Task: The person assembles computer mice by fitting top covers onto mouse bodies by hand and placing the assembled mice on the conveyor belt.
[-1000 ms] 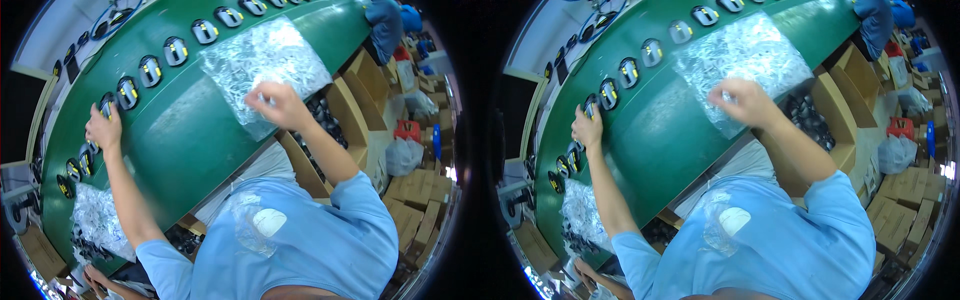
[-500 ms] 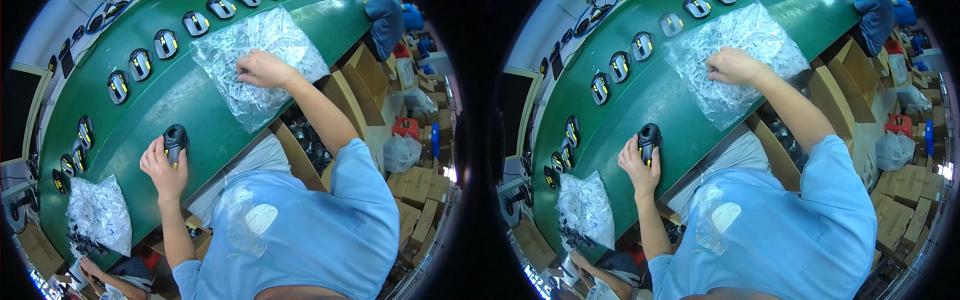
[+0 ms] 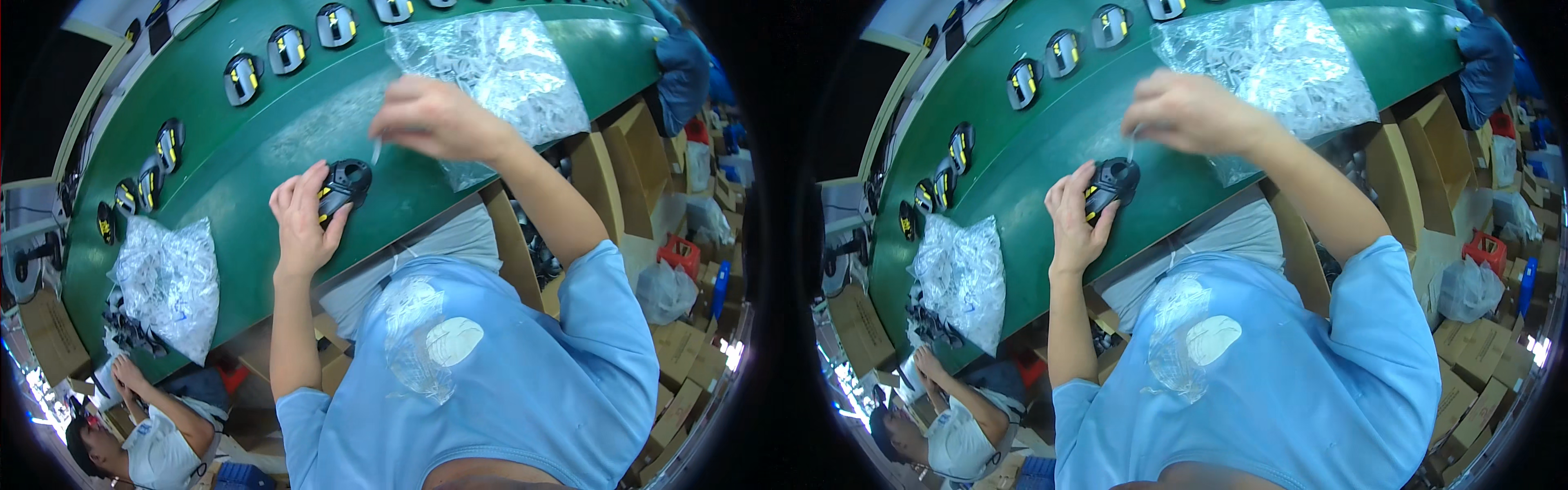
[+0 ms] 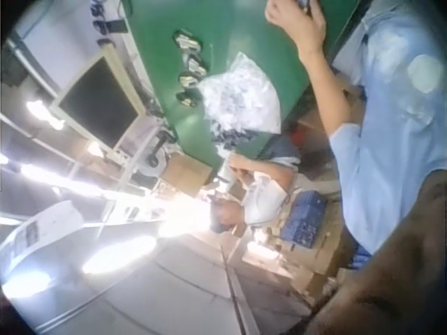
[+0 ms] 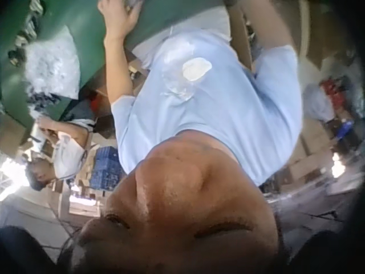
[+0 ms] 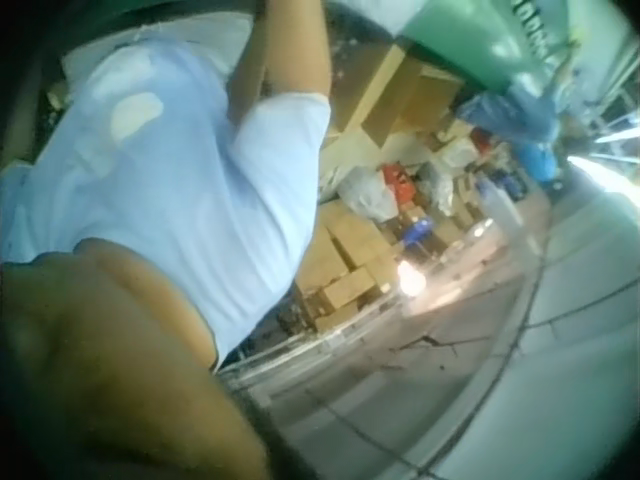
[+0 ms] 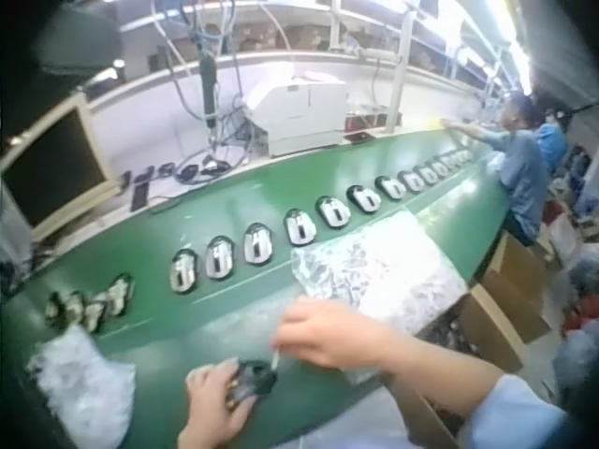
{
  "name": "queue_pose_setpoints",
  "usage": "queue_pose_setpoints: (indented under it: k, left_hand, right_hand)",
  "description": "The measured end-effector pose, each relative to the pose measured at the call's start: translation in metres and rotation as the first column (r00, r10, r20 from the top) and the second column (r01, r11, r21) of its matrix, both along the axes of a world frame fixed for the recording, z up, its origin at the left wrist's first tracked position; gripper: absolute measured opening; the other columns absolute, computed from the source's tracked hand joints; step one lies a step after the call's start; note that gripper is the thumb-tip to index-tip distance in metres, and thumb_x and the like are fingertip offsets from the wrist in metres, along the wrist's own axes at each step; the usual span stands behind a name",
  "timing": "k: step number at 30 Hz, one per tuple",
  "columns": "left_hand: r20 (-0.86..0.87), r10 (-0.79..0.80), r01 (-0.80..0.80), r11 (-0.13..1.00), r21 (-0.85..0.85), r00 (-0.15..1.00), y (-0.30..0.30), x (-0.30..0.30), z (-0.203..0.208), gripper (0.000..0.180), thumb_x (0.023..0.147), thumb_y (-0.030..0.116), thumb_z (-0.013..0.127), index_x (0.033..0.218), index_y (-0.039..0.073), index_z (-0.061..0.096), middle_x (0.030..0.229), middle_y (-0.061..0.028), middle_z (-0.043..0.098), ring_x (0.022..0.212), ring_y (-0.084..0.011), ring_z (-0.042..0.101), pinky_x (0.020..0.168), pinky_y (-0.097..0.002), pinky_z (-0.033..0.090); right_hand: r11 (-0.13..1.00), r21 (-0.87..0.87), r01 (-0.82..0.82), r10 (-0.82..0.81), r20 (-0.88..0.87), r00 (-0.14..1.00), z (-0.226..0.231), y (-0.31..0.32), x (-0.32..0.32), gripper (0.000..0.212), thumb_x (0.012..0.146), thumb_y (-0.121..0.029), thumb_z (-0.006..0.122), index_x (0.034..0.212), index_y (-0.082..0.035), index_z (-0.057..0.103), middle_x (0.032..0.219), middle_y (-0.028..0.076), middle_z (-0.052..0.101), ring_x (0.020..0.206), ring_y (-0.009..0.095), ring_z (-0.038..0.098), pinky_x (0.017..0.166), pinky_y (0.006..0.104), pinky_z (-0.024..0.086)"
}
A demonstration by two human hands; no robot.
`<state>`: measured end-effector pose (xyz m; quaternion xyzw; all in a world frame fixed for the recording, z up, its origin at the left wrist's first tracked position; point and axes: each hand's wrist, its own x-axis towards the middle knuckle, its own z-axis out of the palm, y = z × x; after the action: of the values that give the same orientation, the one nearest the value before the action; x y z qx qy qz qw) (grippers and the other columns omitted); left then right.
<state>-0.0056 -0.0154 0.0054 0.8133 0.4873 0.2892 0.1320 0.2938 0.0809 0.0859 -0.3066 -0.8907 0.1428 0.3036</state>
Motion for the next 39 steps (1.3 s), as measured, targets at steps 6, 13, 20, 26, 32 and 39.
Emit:
queue_pose_setpoints:
  k: [6,13,20,26,32,39]
  left_hand:
    - [0.008,-0.001,0.001,1.000,-0.006,1.000,0.000,0.006,0.000,0.068,0.085,0.018,0.085,0.146,0.006,0.058,0.149,-0.0114,0.065,0.128,-0.0357,0.059,0.116,-0.0491,0.036]
    - [0.025,0.026,-0.026,1.000,-0.002,0.999,-0.002,0.004,-0.007,0.070,0.084,0.026,0.087,0.147,0.009,0.060,0.148,-0.0083,0.065,0.127,-0.0333,0.057,0.117,-0.0496,0.035]
    - [-0.011,0.042,-0.042,0.999,0.008,0.999,-0.003,0.007,-0.005,0.073,0.085,0.022,0.086,0.150,0.005,0.057,0.144,-0.0113,0.068,0.128,-0.0351,0.059,0.115,-0.0486,0.037]
    - [-0.088,-0.028,0.034,0.997,0.068,0.996,0.003,0.014,0.001,0.065,0.089,0.023,0.080,0.149,0.008,0.062,0.147,-0.0125,0.065,0.129,-0.0368,0.059,0.114,-0.0498,0.039]
    - [-0.171,0.007,0.008,0.996,0.088,0.985,-0.004,0.001,-0.007,0.063,0.095,0.034,0.070,0.149,0.003,0.060,0.145,-0.0182,0.063,0.126,-0.0421,0.057,0.112,-0.0554,0.040]
    - [-0.188,-0.011,0.033,0.993,0.111,0.982,-0.007,0.002,-0.012,0.067,0.100,0.035,0.067,0.153,-0.003,0.054,0.144,-0.0254,0.058,0.127,-0.0445,0.054,0.113,-0.0559,0.038]
  right_hand:
    - [0.985,-0.082,-0.153,0.166,0.183,0.969,-0.043,-0.015,-0.050,0.015,0.090,-0.017,0.077,0.105,-0.016,0.078,0.087,0.002,0.072,0.087,0.027,0.070,0.072,0.0411,0.059]
    - [1.000,-0.019,-0.022,0.022,-0.009,1.000,-0.061,-0.045,-0.055,0.023,0.086,-0.018,0.083,0.109,-0.014,0.082,0.094,0.001,0.078,0.084,0.023,0.070,0.070,0.0359,0.060]
    - [0.989,-0.104,0.106,-0.128,-0.230,0.965,-0.074,-0.052,-0.059,0.021,0.085,-0.017,0.087,0.105,-0.013,0.083,0.087,0.003,0.077,0.081,0.022,0.068,0.070,0.0355,0.057]
    - [0.977,-0.114,0.181,-0.202,-0.212,0.956,-0.069,-0.057,-0.060,0.013,0.082,-0.016,0.089,0.091,-0.010,0.081,0.082,0.007,0.073,0.078,0.029,0.066,0.074,0.0405,0.053]
    - [0.991,-0.084,0.102,-0.119,-0.244,0.963,-0.090,-0.078,-0.077,0.021,0.093,-0.026,0.076,0.109,-0.012,0.077,0.093,0.011,0.064,0.088,0.034,0.063,0.075,0.0456,0.055]
    - [0.989,-0.109,0.101,-0.119,-0.170,0.978,-0.092,-0.095,-0.079,0.043,0.097,-0.028,0.076,0.134,-0.006,0.070,0.108,0.013,0.060,0.099,0.034,0.059,0.076,0.0439,0.056]
